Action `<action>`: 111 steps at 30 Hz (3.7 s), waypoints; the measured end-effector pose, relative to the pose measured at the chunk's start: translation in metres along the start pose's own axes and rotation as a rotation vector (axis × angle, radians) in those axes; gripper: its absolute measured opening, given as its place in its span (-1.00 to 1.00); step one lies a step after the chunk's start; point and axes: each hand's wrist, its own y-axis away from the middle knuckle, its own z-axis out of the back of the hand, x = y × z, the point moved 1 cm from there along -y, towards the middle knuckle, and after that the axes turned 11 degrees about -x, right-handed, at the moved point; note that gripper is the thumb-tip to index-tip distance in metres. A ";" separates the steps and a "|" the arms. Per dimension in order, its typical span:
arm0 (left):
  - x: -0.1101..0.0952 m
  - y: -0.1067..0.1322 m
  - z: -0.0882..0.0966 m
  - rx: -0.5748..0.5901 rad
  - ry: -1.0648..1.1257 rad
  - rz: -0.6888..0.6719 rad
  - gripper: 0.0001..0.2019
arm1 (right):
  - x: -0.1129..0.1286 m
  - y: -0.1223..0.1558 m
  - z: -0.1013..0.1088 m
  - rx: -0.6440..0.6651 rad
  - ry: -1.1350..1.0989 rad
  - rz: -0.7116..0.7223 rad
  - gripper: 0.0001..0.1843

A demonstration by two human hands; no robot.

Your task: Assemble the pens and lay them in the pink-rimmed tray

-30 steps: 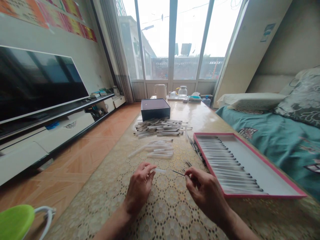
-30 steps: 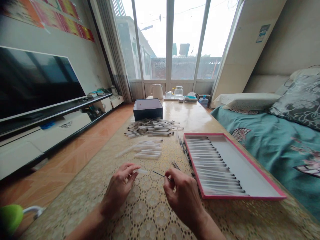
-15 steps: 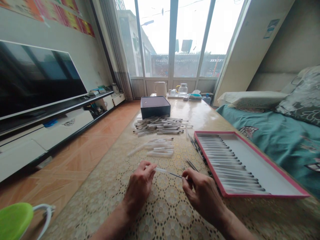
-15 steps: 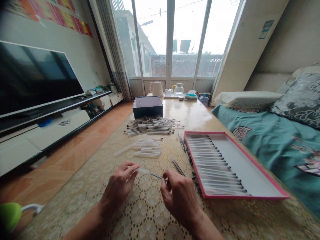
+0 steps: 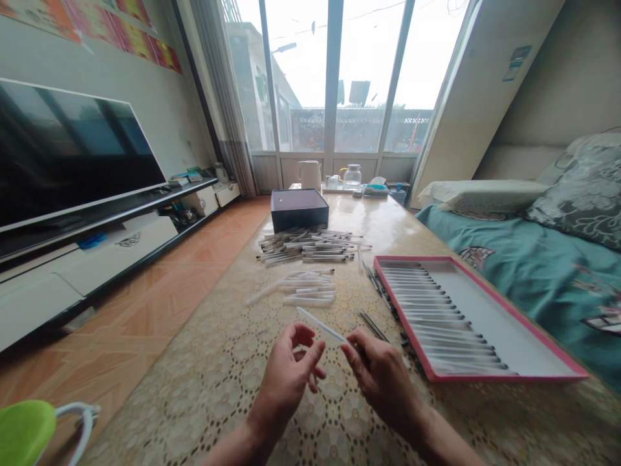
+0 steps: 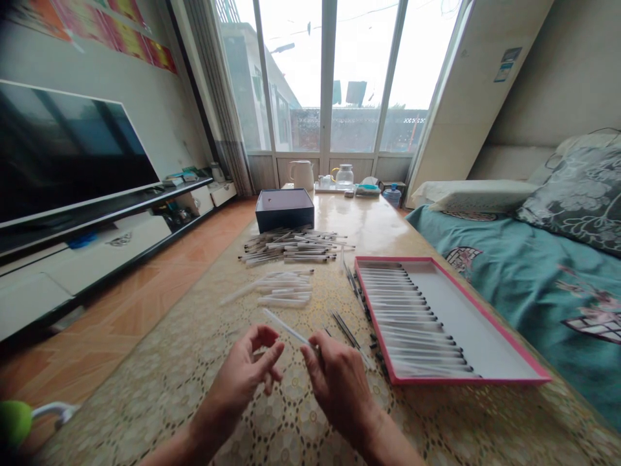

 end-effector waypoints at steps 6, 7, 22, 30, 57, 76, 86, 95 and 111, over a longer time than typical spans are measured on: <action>0.002 0.001 -0.016 0.027 0.526 0.406 -0.85 | 0.008 -0.002 0.006 0.064 -0.136 -0.009 -0.70; 0.001 0.000 -0.015 -0.030 0.562 0.415 -0.88 | 0.007 -0.004 0.009 0.071 -0.179 -0.047 -0.67; -0.002 -0.015 0.008 -0.242 0.862 0.512 -0.85 | -0.024 -0.074 -0.011 0.204 0.221 -0.019 -0.82; 0.003 -0.016 0.009 -0.208 0.796 0.450 -0.94 | -0.021 -0.096 -0.044 0.175 0.431 0.076 -0.76; 0.003 -0.015 0.009 -0.235 0.726 0.467 -0.95 | -0.085 -0.107 0.019 -0.052 0.851 0.057 -0.71; 0.002 -0.017 0.010 -0.218 0.703 0.423 -0.92 | -0.052 -0.089 0.008 -0.069 0.385 -0.017 -0.91; 0.004 -0.015 0.007 -0.168 0.673 0.348 -0.96 | 0.008 -0.022 -0.010 -0.051 -0.623 -0.389 -0.84; 0.006 -0.014 0.004 -0.099 0.632 0.303 -0.87 | 0.007 -0.017 -0.020 -0.022 -0.723 -0.379 -0.83; 0.008 -0.013 0.002 -0.038 0.611 0.266 -0.81 | 0.002 -0.014 -0.020 0.026 -0.741 -0.440 -0.69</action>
